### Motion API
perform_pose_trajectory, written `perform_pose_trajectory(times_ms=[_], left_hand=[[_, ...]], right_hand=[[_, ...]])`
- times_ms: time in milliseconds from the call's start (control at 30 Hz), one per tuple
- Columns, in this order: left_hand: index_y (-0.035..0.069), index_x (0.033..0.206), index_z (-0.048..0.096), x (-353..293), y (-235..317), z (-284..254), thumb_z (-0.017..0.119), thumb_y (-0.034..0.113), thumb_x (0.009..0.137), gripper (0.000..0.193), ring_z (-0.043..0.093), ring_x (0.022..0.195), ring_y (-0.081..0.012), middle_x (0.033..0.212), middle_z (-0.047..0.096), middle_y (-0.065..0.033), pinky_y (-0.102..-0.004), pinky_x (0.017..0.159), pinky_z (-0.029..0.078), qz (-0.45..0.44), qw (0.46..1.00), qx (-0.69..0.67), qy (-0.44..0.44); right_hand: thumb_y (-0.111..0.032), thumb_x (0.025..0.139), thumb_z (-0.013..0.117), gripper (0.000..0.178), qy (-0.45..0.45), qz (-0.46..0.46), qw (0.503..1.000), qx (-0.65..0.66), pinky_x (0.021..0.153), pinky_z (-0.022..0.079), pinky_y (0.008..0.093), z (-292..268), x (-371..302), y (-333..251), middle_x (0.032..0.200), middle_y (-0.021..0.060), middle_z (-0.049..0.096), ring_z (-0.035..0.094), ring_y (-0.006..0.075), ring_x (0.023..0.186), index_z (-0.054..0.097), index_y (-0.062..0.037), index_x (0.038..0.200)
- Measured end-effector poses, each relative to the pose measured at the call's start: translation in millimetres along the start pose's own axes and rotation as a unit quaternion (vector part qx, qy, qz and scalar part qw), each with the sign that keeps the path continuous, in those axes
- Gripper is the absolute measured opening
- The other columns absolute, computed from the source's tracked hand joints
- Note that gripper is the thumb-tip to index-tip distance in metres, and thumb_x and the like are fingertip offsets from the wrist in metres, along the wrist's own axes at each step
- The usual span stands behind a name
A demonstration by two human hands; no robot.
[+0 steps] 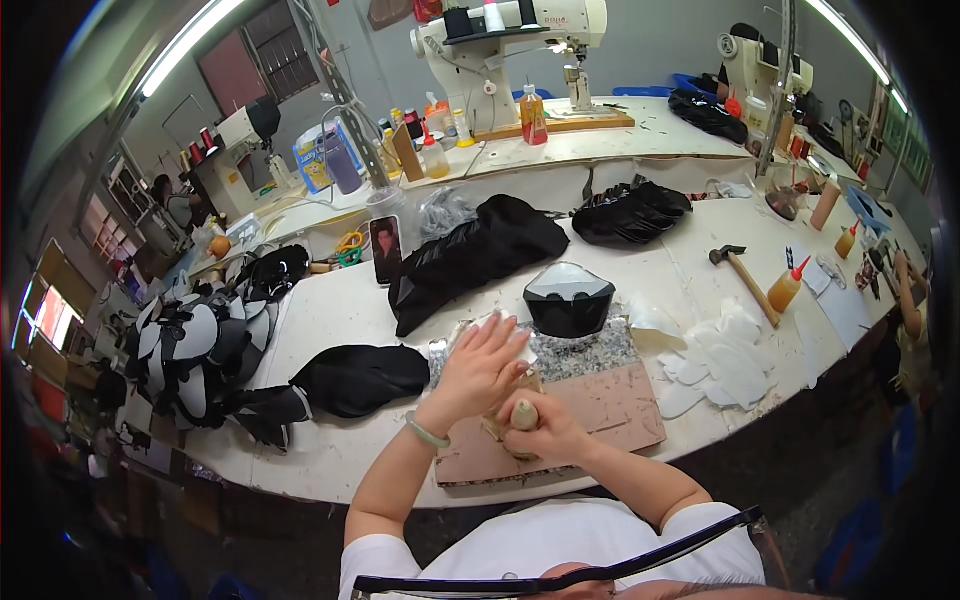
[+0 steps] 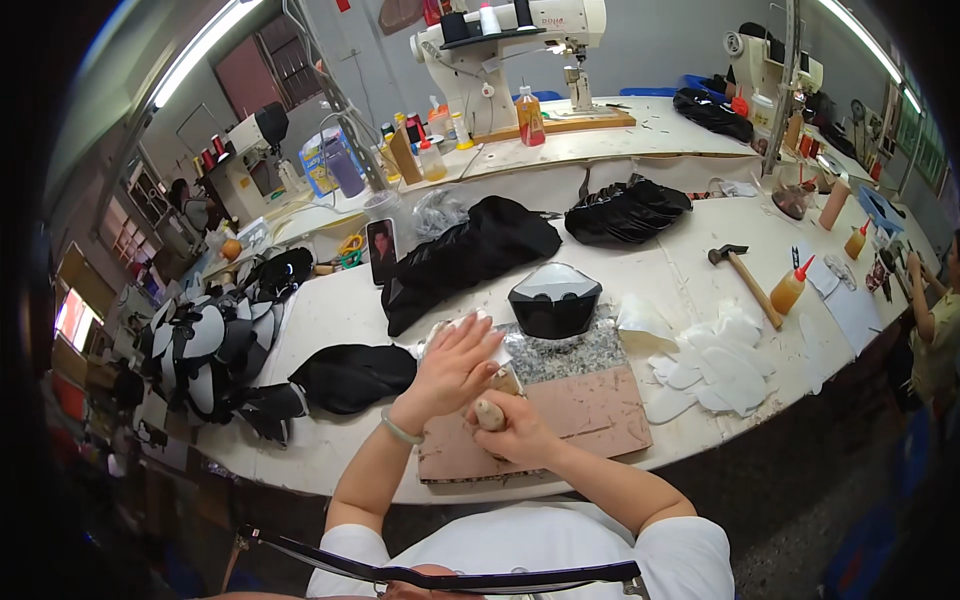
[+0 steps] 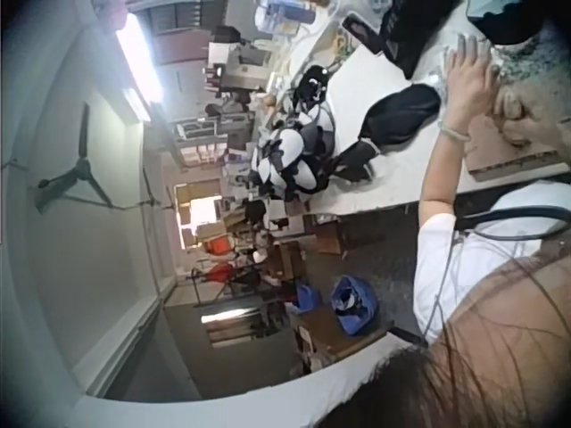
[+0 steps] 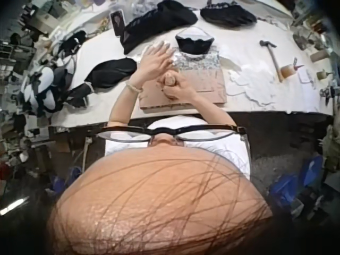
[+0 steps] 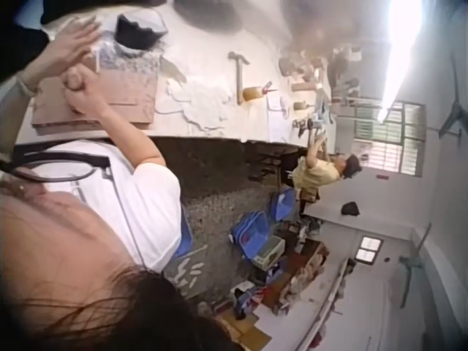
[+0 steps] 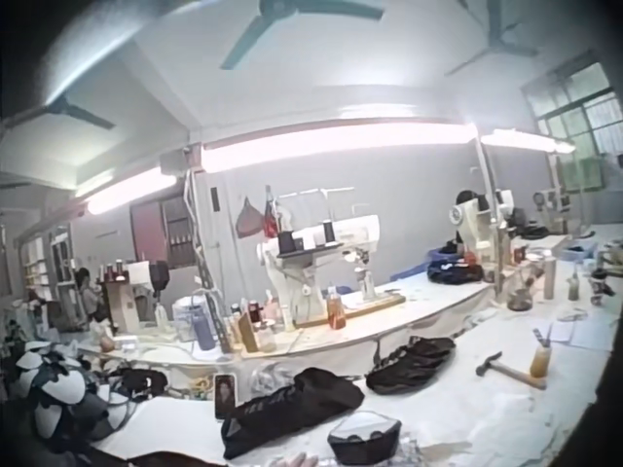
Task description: The person fits and presses fabric pieces onto a shoe component by hand, hammers the edges with a mallet, and applies glue onto white padding pieces with a brush.
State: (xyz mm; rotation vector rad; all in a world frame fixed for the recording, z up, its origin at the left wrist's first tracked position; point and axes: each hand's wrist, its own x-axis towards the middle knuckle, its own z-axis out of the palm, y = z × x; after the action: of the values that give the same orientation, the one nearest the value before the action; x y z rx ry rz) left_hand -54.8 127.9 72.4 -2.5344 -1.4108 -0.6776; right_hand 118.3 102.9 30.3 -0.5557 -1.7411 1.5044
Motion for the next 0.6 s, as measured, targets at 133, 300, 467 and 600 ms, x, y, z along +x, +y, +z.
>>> perform_pose_trajectory(times_ms=[133, 300, 467, 600], left_hand=[[0.006, 0.137, 0.045, -5.0, -8.7, 10.2, 0.047, 0.03, 0.095, 0.048, 0.038, 0.133, -0.0325, 0.141, 0.044, -0.0171, -0.0459, 0.107, 0.028, 0.019, 0.998, 0.041, -0.048], [0.007, 0.136, 0.047, 1.8, 5.4, 1.6, 0.049, 0.029, 0.093, 0.049, 0.035, 0.135, -0.0315, 0.142, 0.042, -0.0182, -0.0472, 0.107, 0.027, -0.024, 0.995, 0.019, -0.096], [0.006, 0.139, 0.043, 5.0, 17.8, 3.0, 0.047, 0.028, 0.093, 0.051, 0.029, 0.138, -0.0317, 0.146, 0.035, -0.0186, -0.0463, 0.11, 0.02, -0.075, 0.987, -0.02, -0.137], [0.005, 0.142, 0.037, -2.2, 16.7, 6.4, 0.045, 0.033, 0.093, 0.057, 0.025, 0.14, -0.0306, 0.148, 0.033, -0.0179, -0.0458, 0.112, 0.016, -0.098, 0.984, -0.013, -0.149]], right_hand=[[0.0, 0.077, 0.066, 0.013, -0.069, -0.11, 0.99, 0.051, 0.086, 0.042, 0.0356, -14.4, -19.2, 0.3, 0.087, 0.0028, 0.058, 0.056, 0.0158, 0.087, 0.059, -0.007, 0.086], [0.002, 0.077, 0.069, 0.018, -0.037, -0.187, 0.977, 0.091, 0.104, 0.029, 0.0445, -44.2, -77.0, 13.3, 0.09, 0.0018, 0.058, 0.053, 0.0226, 0.099, 0.058, -0.0109, 0.083], [0.007, 0.069, 0.073, 0.027, 0.049, -0.179, 0.937, 0.297, 0.107, 0.028, 0.046, -91.1, -114.6, -0.3, 0.092, 0.0042, 0.06, 0.054, 0.0241, 0.1, 0.058, -0.0133, 0.079], [0.008, 0.06, 0.072, 0.036, 0.221, -0.213, 0.937, 0.166, 0.096, 0.043, 0.0446, -199.4, -150.0, -46.0, 0.089, 0.0074, 0.061, 0.059, 0.0252, 0.095, 0.058, -0.0088, 0.089]])
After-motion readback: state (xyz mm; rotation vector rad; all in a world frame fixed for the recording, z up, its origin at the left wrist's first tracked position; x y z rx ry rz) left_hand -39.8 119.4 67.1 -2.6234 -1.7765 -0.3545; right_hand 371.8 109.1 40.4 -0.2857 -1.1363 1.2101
